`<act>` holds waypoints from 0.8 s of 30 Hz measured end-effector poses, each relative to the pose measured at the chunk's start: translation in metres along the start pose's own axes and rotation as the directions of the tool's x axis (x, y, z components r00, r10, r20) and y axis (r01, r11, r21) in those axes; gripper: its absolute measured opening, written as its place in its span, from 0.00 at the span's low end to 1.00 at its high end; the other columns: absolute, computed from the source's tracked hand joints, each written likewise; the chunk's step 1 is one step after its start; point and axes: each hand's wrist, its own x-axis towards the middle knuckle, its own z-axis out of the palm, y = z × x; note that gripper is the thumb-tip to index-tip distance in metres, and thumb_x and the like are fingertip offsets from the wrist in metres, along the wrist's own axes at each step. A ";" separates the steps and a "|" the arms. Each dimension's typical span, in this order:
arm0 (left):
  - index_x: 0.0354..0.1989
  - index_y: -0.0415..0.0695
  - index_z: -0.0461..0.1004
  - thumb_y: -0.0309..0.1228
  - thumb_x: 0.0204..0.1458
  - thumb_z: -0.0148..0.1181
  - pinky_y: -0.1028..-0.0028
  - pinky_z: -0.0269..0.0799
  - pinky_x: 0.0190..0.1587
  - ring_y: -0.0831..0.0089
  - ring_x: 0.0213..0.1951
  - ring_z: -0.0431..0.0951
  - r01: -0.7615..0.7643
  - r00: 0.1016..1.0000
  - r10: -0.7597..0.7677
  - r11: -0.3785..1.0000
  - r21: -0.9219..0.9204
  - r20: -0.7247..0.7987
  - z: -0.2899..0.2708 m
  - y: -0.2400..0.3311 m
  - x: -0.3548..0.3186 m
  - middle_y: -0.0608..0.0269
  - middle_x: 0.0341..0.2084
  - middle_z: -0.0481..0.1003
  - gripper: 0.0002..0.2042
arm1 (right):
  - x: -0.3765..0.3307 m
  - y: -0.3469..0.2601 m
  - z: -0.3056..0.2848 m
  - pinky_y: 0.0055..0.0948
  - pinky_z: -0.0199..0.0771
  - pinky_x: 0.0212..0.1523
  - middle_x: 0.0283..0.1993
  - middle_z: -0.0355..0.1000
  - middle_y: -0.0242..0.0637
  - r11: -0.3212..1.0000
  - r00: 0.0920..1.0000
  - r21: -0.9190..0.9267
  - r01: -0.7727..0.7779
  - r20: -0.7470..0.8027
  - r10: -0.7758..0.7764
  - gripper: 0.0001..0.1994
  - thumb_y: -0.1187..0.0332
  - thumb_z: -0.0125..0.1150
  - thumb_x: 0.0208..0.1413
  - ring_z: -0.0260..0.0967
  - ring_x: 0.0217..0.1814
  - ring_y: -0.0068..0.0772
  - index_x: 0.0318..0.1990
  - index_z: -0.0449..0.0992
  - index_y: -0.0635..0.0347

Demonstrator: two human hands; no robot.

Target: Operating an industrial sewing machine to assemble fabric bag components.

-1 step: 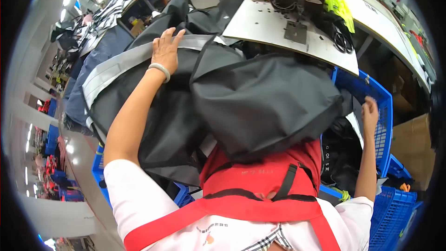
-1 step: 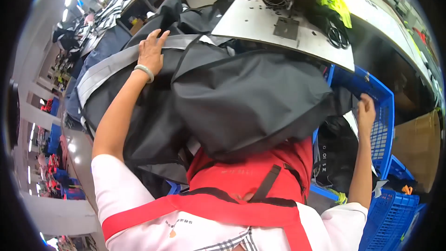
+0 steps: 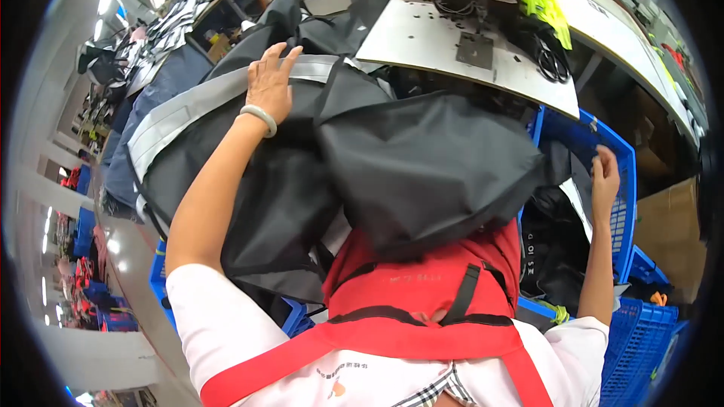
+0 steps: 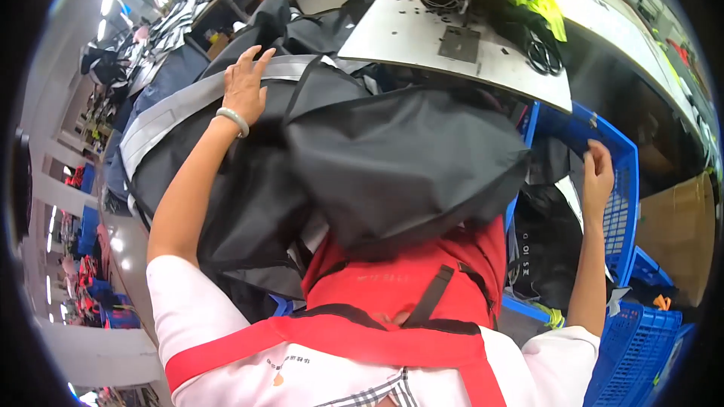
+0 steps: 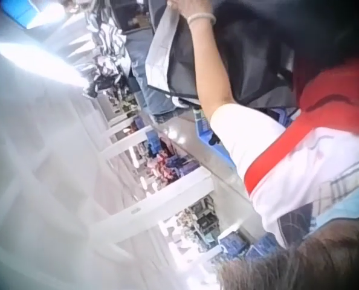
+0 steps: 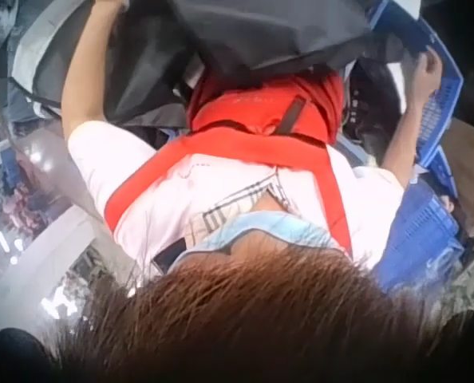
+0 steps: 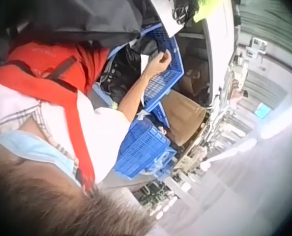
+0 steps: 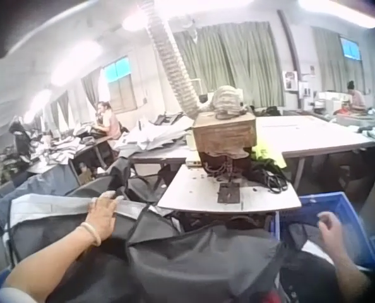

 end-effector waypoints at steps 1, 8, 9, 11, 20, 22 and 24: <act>0.62 0.48 0.62 0.22 0.48 0.56 0.59 0.55 0.60 0.56 0.59 0.63 -0.020 1.000 0.018 0.988 -0.153 -0.014 -0.011 0.018 0.006 0.55 0.58 0.63 0.29 | -0.012 -0.059 0.012 0.20 0.66 0.44 0.41 0.72 0.29 0.996 0.996 0.005 0.093 0.000 -0.093 0.09 0.74 0.52 0.62 0.67 0.40 0.19 0.48 0.74 0.61; 0.58 0.46 0.67 0.20 0.48 0.56 0.63 0.63 0.57 0.53 0.53 0.68 -0.200 0.914 0.369 0.769 -0.608 0.166 -0.036 0.123 -0.013 0.52 0.57 0.65 0.25 | -0.105 -0.141 0.115 0.39 0.67 0.53 0.48 0.67 0.39 0.746 0.457 0.112 0.656 0.728 -0.511 0.25 0.73 0.69 0.42 0.66 0.51 0.45 0.52 0.73 0.49; 0.57 0.46 0.68 0.20 0.47 0.56 0.63 0.64 0.55 0.54 0.51 0.69 -0.282 0.901 0.419 0.762 -0.583 0.111 -0.029 0.127 -0.020 0.53 0.56 0.65 0.25 | -0.105 -0.121 0.131 0.40 0.66 0.54 0.49 0.67 0.39 0.715 0.467 0.067 0.696 0.714 -0.522 0.26 0.72 0.70 0.41 0.65 0.52 0.45 0.52 0.73 0.49; 0.58 0.46 0.67 0.20 0.47 0.57 0.63 0.64 0.55 0.55 0.52 0.69 -0.272 0.882 0.437 0.778 -0.566 0.176 -0.021 0.131 -0.032 0.52 0.56 0.65 0.26 | -0.109 -0.095 0.150 0.40 0.65 0.54 0.50 0.66 0.39 0.682 0.477 0.016 0.731 0.704 -0.527 0.26 0.71 0.71 0.40 0.64 0.52 0.45 0.51 0.72 0.48; 0.60 0.55 0.64 0.30 0.49 0.53 0.62 0.53 0.63 0.67 0.62 0.62 -0.742 0.668 0.721 0.624 -0.245 -0.187 -0.020 0.223 -0.026 0.59 0.59 0.62 0.25 | -0.144 -0.020 0.148 0.38 0.66 0.51 0.47 0.69 0.40 0.812 0.678 -0.199 0.548 0.675 -0.292 0.19 0.72 0.66 0.42 0.65 0.50 0.45 0.45 0.72 0.58; 0.57 0.54 0.66 0.30 0.49 0.53 0.63 0.56 0.61 0.67 0.60 0.64 -0.759 0.643 0.753 0.601 -0.251 -0.141 0.007 0.237 -0.018 0.59 0.56 0.64 0.23 | -0.151 -0.010 0.148 0.39 0.66 0.53 0.49 0.70 0.41 0.888 0.718 -0.276 0.368 0.691 -0.083 0.20 0.72 0.65 0.43 0.66 0.51 0.46 0.47 0.73 0.58; 0.46 0.51 0.70 0.27 0.44 0.56 0.66 0.63 0.54 0.65 0.50 0.70 -0.752 0.609 0.788 0.536 -0.383 -0.092 0.024 0.244 0.002 0.61 0.44 0.69 0.17 | -0.148 -0.013 0.146 0.39 0.66 0.54 0.48 0.70 0.41 0.895 0.730 -0.258 0.362 0.676 -0.100 0.20 0.72 0.65 0.44 0.65 0.52 0.46 0.48 0.73 0.58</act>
